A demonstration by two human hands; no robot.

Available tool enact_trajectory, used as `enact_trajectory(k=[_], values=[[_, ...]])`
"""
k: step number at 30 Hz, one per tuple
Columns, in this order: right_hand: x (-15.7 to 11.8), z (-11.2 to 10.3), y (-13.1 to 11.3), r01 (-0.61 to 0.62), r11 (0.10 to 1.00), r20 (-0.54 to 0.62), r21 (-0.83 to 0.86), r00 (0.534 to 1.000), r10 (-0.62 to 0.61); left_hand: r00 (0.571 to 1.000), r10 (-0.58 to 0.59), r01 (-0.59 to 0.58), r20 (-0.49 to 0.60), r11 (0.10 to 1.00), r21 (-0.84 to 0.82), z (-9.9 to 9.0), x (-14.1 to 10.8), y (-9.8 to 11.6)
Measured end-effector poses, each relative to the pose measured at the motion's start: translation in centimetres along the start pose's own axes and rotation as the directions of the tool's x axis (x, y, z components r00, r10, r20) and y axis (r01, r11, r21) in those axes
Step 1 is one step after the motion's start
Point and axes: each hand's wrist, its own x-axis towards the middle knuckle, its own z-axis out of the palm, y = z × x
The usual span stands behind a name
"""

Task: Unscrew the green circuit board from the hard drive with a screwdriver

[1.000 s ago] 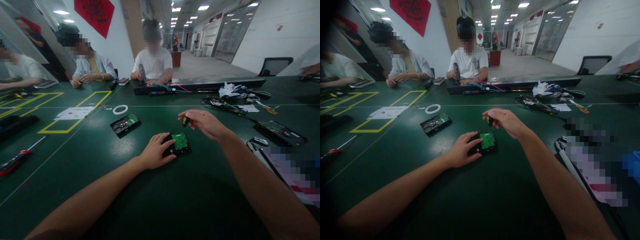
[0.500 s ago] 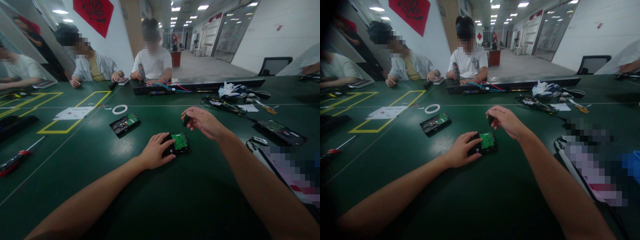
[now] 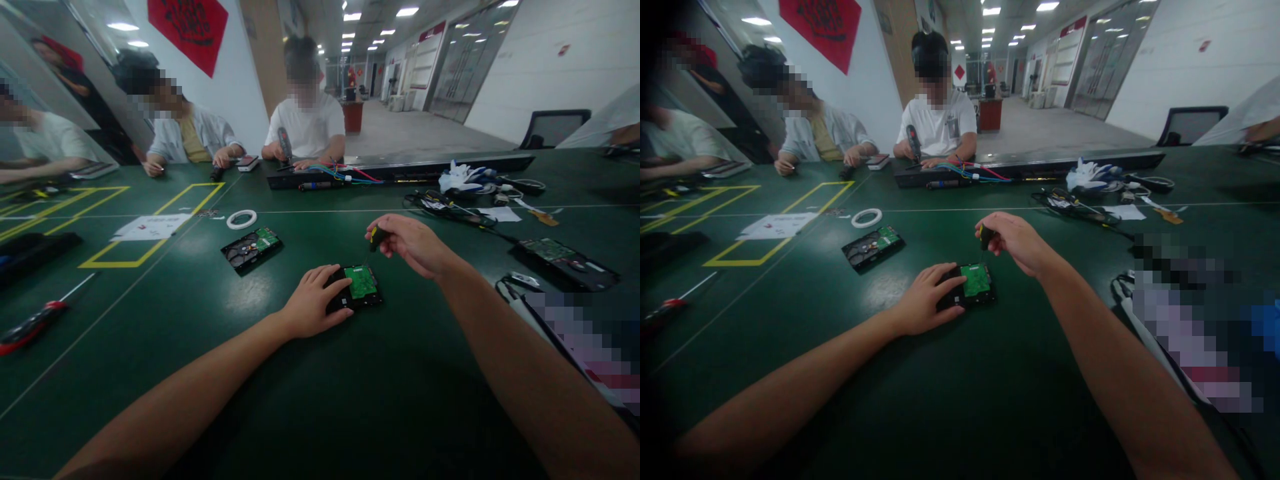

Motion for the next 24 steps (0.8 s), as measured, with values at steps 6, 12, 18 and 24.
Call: enact_trajectory(k=[6,12,18,24], values=[[-0.23,0.27,-0.29,-0.029,0.999,0.004,0.016,1.000,0.029,1.000,-0.001,0.001,-0.003,1.000,-0.018,-0.13,0.03,0.07],[-0.40,0.45,-0.43,-0.026,1.000,0.016,0.016,1.000,0.026,1.000,-0.006,0.006,-0.004,1.000,-0.020,-0.03,0.02,0.02],[-0.49,0.42,-0.59,-0.063,0.997,0.019,0.047,0.998,0.062,1.000,-0.014,0.013,-0.007,1.000,-0.018,0.06,0.04,0.05],[-0.44,0.28,-0.57,-0.006,1.000,0.041,-0.010,0.999,0.006,1.000,-0.008,0.008,-0.002,1.000,0.001,0.14,0.02,-0.03]])
